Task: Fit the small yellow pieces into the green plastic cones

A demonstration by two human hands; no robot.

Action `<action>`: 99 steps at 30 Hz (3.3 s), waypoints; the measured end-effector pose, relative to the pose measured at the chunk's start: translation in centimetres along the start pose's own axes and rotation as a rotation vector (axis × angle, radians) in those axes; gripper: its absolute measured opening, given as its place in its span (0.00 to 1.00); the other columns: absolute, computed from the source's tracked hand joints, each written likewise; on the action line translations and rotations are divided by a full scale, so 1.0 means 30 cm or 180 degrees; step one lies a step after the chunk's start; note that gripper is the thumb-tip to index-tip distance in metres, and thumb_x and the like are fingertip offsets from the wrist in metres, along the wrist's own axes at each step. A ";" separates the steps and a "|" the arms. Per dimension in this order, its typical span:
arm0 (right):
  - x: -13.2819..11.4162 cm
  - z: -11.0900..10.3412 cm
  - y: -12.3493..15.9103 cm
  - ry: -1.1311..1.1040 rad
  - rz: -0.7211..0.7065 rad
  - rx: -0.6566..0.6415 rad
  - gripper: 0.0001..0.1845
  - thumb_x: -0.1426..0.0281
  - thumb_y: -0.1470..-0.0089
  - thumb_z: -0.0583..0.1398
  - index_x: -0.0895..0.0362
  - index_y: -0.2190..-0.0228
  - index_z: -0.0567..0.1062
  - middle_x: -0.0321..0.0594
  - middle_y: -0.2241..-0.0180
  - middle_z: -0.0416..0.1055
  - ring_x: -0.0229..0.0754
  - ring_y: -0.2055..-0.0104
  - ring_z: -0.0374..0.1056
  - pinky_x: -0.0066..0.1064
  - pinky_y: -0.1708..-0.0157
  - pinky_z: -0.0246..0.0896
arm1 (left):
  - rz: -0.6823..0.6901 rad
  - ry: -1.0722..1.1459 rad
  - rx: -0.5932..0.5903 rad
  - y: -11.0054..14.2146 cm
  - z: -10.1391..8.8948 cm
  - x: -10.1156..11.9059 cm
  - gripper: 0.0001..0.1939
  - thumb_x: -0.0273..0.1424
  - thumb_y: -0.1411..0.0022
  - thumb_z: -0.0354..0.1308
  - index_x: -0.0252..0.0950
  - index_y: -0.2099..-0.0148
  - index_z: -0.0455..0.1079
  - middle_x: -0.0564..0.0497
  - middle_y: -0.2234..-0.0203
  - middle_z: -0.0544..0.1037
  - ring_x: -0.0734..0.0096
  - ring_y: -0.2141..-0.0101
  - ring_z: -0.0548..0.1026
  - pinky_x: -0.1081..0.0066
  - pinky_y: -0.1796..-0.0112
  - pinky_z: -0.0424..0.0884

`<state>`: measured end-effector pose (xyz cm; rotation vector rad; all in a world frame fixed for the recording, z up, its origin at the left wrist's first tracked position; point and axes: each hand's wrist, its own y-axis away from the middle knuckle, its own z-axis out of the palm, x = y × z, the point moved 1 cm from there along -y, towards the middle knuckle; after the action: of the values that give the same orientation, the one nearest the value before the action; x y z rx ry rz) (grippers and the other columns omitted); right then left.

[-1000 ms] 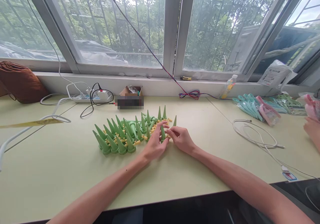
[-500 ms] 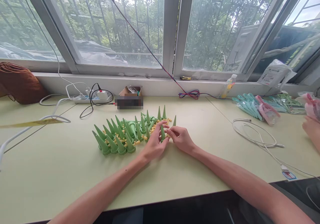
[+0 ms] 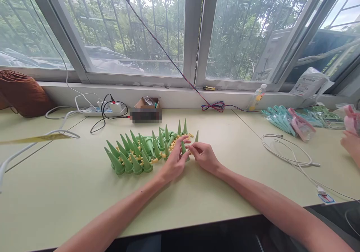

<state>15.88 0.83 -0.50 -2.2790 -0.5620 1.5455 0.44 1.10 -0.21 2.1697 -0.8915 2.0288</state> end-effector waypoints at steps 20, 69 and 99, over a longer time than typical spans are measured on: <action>-0.022 -0.004 -0.005 -0.0186 0.0134 0.0096 0.21 0.53 0.40 0.56 0.58 0.73 0.74 0.39 0.74 0.74 0.39 0.75 0.69 0.31 0.71 0.70 | 0.0018 0.0486 0.0192 -0.014 -0.002 0.001 0.20 0.31 0.34 0.54 0.44 0.41 0.57 0.47 0.50 0.68 0.71 0.59 0.74 0.64 0.53 0.74; -0.005 0.009 -0.001 -0.0200 0.0328 -0.0053 0.27 0.50 0.40 0.55 0.57 0.81 0.66 0.30 0.87 0.56 0.33 0.83 0.53 0.27 0.81 0.51 | 0.0205 -0.0719 0.0755 0.015 0.003 0.031 0.14 0.36 0.33 0.55 0.39 0.47 0.70 0.53 0.73 0.73 0.72 0.71 0.75 0.75 0.72 0.70; 0.029 -0.001 -0.009 -0.0752 0.0509 0.0016 0.20 0.53 0.39 0.55 0.55 0.73 0.66 0.26 0.87 0.56 0.33 0.86 0.54 0.26 0.83 0.52 | 0.0282 -0.0779 0.0426 0.000 -0.008 0.028 0.09 0.35 0.36 0.57 0.37 0.57 0.74 0.49 0.63 0.78 0.68 0.64 0.77 0.64 0.58 0.78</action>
<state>16.17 1.48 -1.06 -2.1983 -0.4424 1.9070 0.19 0.88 0.59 2.5374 -0.9144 1.9411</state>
